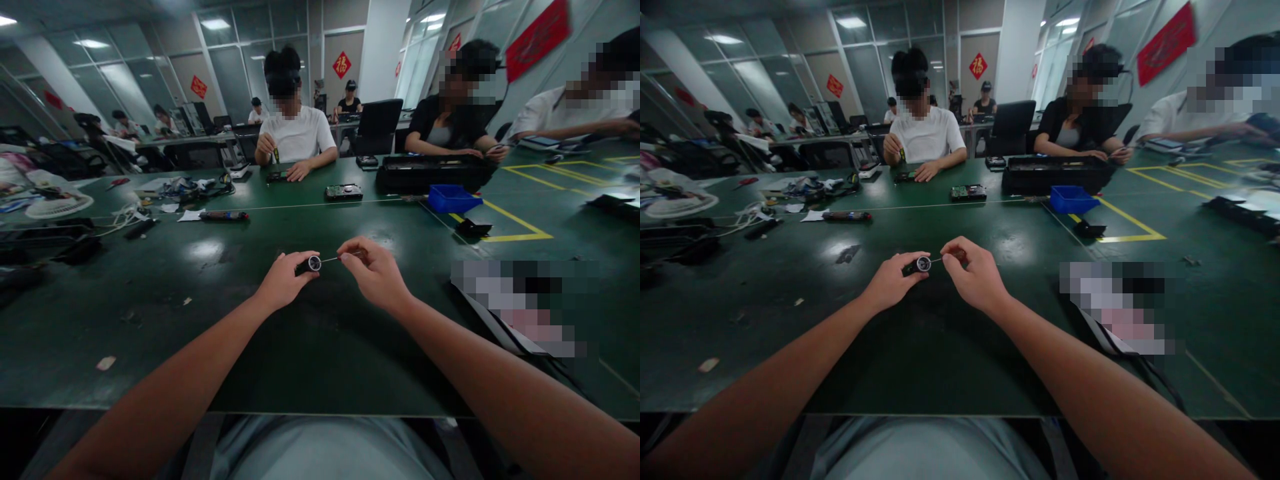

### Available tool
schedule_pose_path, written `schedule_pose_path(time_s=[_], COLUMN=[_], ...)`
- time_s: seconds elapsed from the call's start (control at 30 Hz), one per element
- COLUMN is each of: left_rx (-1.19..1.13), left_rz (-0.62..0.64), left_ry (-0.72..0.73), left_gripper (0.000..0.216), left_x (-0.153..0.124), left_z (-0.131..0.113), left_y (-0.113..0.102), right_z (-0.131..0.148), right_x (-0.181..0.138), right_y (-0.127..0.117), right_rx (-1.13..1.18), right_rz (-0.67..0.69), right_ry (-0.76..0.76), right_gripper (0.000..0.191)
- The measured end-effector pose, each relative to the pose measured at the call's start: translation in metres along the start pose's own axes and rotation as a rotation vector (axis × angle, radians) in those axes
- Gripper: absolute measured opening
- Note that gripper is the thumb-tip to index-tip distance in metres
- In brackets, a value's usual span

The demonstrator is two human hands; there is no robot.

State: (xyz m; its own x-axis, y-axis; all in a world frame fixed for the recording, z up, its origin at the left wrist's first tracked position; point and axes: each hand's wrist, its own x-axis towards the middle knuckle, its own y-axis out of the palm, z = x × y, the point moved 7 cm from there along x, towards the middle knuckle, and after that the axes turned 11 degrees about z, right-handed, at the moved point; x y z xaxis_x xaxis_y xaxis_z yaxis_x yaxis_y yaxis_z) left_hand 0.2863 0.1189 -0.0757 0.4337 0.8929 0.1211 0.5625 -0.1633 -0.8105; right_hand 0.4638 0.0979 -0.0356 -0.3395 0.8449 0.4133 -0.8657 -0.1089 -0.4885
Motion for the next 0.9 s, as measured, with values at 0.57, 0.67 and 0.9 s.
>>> schedule_pose_path(time_s=[0.57, 0.67, 0.9], left_rx=[0.009, 0.014, 0.003], left_rz=[-0.005, -0.003, -0.026], left_ry=[0.03, 0.013, 0.013], left_gripper=[0.04, 0.041, 0.041], left_x=[0.0, 0.001, 0.001], left_z=[0.001, 0.002, 0.002], left_y=[0.0, 0.001, -0.005], right_z=[-0.008, -0.012, -0.029], right_x=[-0.001, -0.001, 0.005], right_y=[0.004, 0.001, 0.005], right_rx=[0.065, 0.148, 0.405], right_rz=[0.01, -0.061, -0.13], right_ry=[0.065, 0.087, 0.098], right_gripper=[0.029, 0.015, 0.025])
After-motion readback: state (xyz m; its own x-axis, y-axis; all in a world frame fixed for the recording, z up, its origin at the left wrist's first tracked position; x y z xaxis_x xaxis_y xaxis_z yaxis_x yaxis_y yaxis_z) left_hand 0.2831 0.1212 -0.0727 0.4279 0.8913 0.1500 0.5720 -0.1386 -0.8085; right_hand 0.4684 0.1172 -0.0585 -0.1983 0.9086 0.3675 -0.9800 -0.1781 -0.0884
